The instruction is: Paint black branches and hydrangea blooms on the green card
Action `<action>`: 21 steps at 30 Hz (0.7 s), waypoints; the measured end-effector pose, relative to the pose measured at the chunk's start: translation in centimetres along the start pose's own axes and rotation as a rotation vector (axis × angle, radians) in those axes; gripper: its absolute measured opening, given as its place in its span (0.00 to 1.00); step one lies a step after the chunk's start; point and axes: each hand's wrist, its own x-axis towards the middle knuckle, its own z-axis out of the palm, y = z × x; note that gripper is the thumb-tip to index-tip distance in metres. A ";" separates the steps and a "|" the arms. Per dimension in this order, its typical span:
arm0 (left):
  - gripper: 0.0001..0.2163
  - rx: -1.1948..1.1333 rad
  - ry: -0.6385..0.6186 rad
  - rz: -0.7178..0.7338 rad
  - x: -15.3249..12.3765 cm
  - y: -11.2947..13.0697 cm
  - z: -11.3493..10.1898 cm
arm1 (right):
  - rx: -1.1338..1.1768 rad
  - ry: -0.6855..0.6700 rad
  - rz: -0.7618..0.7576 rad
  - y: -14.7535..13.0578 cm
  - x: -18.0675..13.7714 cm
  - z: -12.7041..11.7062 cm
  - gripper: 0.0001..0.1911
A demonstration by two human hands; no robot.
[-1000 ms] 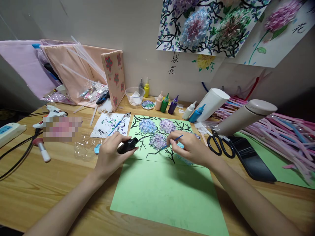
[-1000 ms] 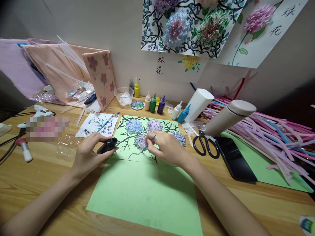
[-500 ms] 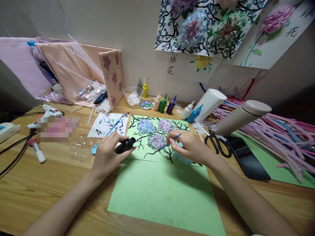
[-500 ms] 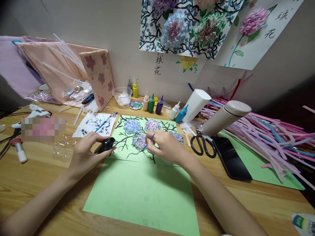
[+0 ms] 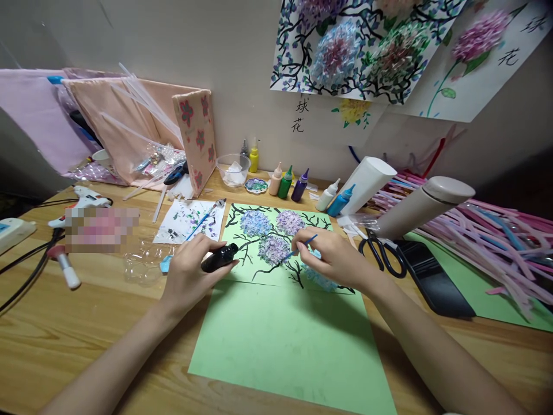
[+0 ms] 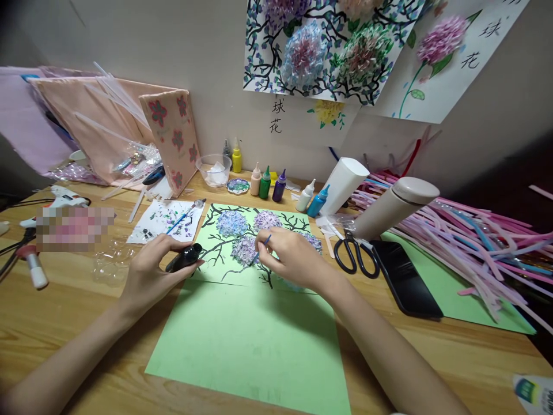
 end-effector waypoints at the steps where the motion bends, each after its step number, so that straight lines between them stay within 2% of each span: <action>1: 0.11 0.001 -0.001 -0.002 0.0 0.0 0.0 | -0.007 -0.002 -0.004 0.0 0.0 0.0 0.10; 8: 0.11 0.012 -0.001 -0.001 0.0 0.1 0.1 | 0.033 0.023 -0.061 -0.6 -0.5 -1.1 0.10; 12: 0.11 0.038 0.059 -0.029 0.5 -0.2 -0.7 | 0.140 0.083 -0.132 -1.7 -1.0 -1.9 0.10; 17: 0.12 0.040 0.181 -0.111 0.9 -0.7 -1.4 | 0.211 0.047 -0.179 -2.6 -0.9 -0.6 0.09; 21: 0.12 0.031 0.154 -0.101 0.7 -0.6 -1.3 | 0.240 0.016 -0.185 -2.6 -0.6 0.8 0.09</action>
